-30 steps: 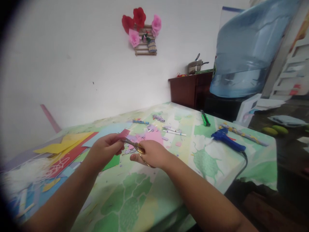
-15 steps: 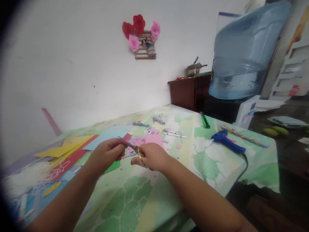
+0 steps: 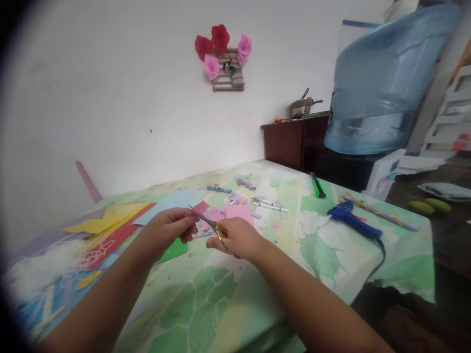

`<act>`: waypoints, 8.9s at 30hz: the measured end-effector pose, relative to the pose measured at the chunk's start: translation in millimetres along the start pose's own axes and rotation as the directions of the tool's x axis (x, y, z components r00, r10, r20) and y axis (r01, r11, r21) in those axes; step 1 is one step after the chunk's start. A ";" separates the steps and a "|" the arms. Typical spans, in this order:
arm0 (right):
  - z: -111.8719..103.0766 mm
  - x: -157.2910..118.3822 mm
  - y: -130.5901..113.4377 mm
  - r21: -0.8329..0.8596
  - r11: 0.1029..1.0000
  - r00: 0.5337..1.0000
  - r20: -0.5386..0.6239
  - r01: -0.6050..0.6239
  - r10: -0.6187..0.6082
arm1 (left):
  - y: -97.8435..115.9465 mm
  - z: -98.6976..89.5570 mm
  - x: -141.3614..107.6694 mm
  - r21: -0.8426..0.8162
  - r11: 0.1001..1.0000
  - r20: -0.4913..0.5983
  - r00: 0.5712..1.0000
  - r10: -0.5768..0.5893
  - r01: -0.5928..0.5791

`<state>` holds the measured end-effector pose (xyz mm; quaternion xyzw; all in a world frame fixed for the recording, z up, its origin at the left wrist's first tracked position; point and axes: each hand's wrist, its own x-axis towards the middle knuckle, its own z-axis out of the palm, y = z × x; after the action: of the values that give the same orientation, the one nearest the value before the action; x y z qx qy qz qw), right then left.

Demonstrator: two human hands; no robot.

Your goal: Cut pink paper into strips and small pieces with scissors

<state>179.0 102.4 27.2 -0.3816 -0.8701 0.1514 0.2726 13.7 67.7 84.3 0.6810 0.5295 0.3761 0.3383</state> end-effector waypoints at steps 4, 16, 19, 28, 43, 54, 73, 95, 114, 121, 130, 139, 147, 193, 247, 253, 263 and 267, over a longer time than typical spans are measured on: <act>2.3 -0.4 -0.8 -0.007 1.000 1.000 -0.004 0.014 -0.014 | -1.2 0.8 -0.9 0.045 0.998 -0.031 0.999 0.035 -0.034; 4.8 -0.8 -3.6 -0.026 1.000 1.000 -0.014 0.011 -0.011 | -2.7 2.1 -2.2 0.114 0.991 -0.090 0.992 0.088 -0.077; 5.2 -0.6 -5.3 -0.020 1.000 1.000 -0.024 -0.007 0.007 | -2.6 4.3 -3.3 0.101 0.993 -0.082 0.994 0.072 -0.063; 7.7 1.5 -2.1 0.001 1.000 0.999 -0.050 -0.018 0.018 | 5.1 4.9 -4.6 0.052 0.999 -0.096 0.995 0.001 0.004; 14.7 2.6 1.0 -0.005 0.997 0.993 -0.091 -0.072 0.071 | -1.0 0.1 1.8 -0.065 0.998 -0.142 0.990 -0.002 -0.008; 16.3 4.5 1.4 -0.039 0.996 0.994 -0.078 -0.084 0.081 | -7.8 8.5 4.5 -0.062 0.998 -0.091 0.996 0.010 -0.016; 23.1 8.2 2.0 0.036 0.988 0.986 -0.064 -0.150 0.152 | -12.0 10.4 6.4 -0.049 0.998 -0.113 0.993 -0.035 0.029; 21.4 5.5 -0.7 0.015 0.995 0.990 -0.095 -0.099 0.100 | -14.1 7.5 7.2 0.026 0.999 -0.077 0.997 0.023 -0.021; 21.5 3.8 -2.6 0.080 0.995 0.996 -0.047 -0.065 0.069 | -11.9 9.7 3.9 0.187 0.979 -0.118 0.988 0.104 -0.081; 23.4 4.8 0.2 0.142 0.985 0.993 -0.056 -0.096 0.105 | -11.4 11.2 6.0 -0.038 0.997 -0.149 0.987 0.065 -0.072; 23.9 2.5 0.5 0.072 0.997 0.995 -0.095 -0.032 0.039 | -14.0 15.5 6.4 -0.116 0.991 -0.206 0.978 0.039 -0.064; 17.9 1.1 -3.3 0.056 0.998 0.996 -0.090 -0.004 0.009 | -11.9 17.2 3.7 0.090 0.994 -0.220 0.972 0.077 -0.059; 20.5 2.3 -0.2 0.038 0.999 0.995 -0.093 -0.026 0.030 | -12.0 17.4 3.6 0.326 0.944 -0.261 0.956 0.131 -0.040; 8.5 12.7 24.9 0.346 0.895 0.928 -0.139 -0.282 0.346 | -46.2 17.3 27.9 -0.259 0.962 -0.115 0.986 -0.119 0.086; 7.7 8.4 36.9 -0.276 0.950 0.940 0.264 -0.143 0.218 | -73.8 -3.1 19.4 0.212 0.968 0.556 0.798 -0.234 0.136; 3.6 6.6 38.0 -0.246 0.954 0.910 0.331 -0.171 0.249 | -65.2 13.8 14.7 0.317 0.948 0.646 0.723 -0.244 0.037; 10.4 10.3 40.9 -0.167 0.961 0.959 0.138 -0.222 0.246 | -38.1 53.8 -7.5 0.455 0.814 0.686 0.725 -0.061 -0.362; 19.2 29.9 31.7 -0.174 0.968 0.982 0.029 -0.181 0.189 | -36.3 75.0 -19.7 0.512 0.712 0.576 0.807 0.130 -0.481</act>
<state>169.4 144.6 7.6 -0.4795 -0.8464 0.1100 0.2038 58.9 51.5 13.5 0.9078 0.3928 0.0369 0.1427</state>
